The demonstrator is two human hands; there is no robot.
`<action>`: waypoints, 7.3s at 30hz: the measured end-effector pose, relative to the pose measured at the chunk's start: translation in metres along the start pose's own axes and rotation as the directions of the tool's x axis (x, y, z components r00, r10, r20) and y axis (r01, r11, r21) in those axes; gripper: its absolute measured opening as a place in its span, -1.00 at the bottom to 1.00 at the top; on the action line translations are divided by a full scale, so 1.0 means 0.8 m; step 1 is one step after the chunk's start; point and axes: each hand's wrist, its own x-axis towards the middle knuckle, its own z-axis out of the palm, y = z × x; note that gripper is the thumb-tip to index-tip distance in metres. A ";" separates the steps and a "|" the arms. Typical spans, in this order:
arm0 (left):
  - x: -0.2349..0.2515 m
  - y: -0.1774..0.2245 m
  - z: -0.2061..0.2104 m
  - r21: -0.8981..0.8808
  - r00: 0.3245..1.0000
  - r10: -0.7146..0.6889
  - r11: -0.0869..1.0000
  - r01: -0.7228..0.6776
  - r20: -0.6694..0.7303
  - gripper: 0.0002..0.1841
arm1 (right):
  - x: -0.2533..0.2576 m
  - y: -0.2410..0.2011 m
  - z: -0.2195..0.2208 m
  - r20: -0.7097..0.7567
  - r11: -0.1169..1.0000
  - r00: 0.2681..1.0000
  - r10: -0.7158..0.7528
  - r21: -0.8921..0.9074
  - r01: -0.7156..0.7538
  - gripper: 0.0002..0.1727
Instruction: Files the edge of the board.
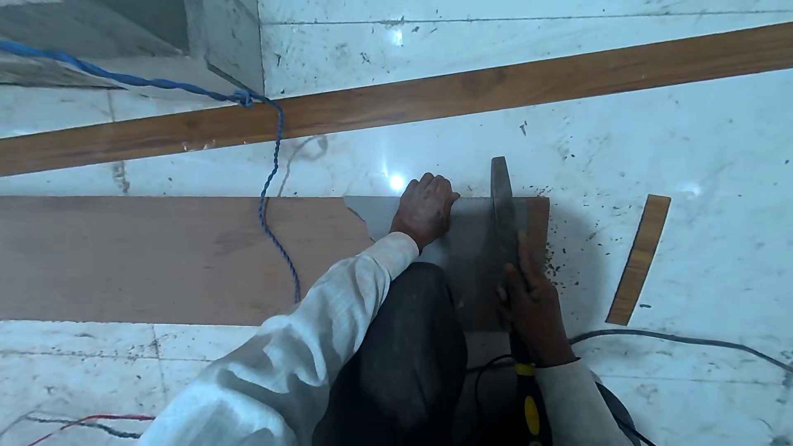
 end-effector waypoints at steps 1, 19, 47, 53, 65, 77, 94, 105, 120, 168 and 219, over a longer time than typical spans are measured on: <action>0.000 0.000 0.000 -0.001 1.000 0.005 1.000 -0.005 -0.009 -0.70 | 0.000 0.001 0.001 0.002 1.000 1.000 -0.002 -0.003 0.002 -0.35; 0.001 0.003 -0.005 -0.020 0.999 -0.020 1.000 0.021 0.027 -0.69 | -0.004 0.004 0.003 0.010 1.000 1.000 0.018 -0.022 -0.018 -0.34; -0.002 -0.006 0.004 -0.034 0.998 0.020 0.999 -0.022 -0.056 -0.75 | -0.004 0.013 0.015 -0.097 0.841 0.959 -0.265 -0.509 0.181 -0.34; 0.003 0.000 -0.005 -0.014 1.000 -0.012 1.000 0.012 0.018 -0.71 | 0.042 -0.016 0.018 -0.082 0.854 0.970 -0.227 -0.496 0.158 -0.33; -0.010 -0.019 0.011 -0.049 0.977 0.064 0.996 -0.076 -0.205 -0.79 | 0.012 0.024 0.014 -0.413 0.907 0.869 -0.274 -0.411 0.090 0.07; -0.021 -0.028 0.010 -0.034 0.965 0.134 0.989 -0.145 -0.224 -0.84 | 0.018 0.029 0.022 -0.465 0.895 0.826 -0.318 -0.434 0.100 -0.01; 0.009 0.012 0.006 -0.220 0.999 0.025 0.975 -0.031 -0.033 -0.84 | 0.020 0.021 0.021 -0.470 0.941 0.854 -0.221 -0.334 0.060 -0.01; 0.006 0.006 0.030 -0.274 0.986 -0.022 0.961 -0.024 -0.165 -0.82 | 0.008 0.009 0.012 -0.446 0.912 0.834 -0.326 -0.380 0.153 -0.17; 0.004 0.013 0.025 -0.173 0.992 0.071 0.981 -0.088 -0.103 -0.81 | 0.000 -0.003 0.005 -0.051 0.957 0.991 -0.126 -0.269 0.108 -0.37; 0.034 0.037 0.002 -0.233 0.943 -0.312 0.914 0.332 0.118 -0.53 | -0.013 -0.010 -0.005 0.025 0.998 0.999 0.042 -0.048 -0.041 -0.35; 0.030 0.031 0.015 -0.172 0.977 -0.212 0.962 0.212 0.017 -0.51 | -0.010 -0.012 -0.013 0.007 0.998 0.999 0.053 -0.023 -0.053 -0.35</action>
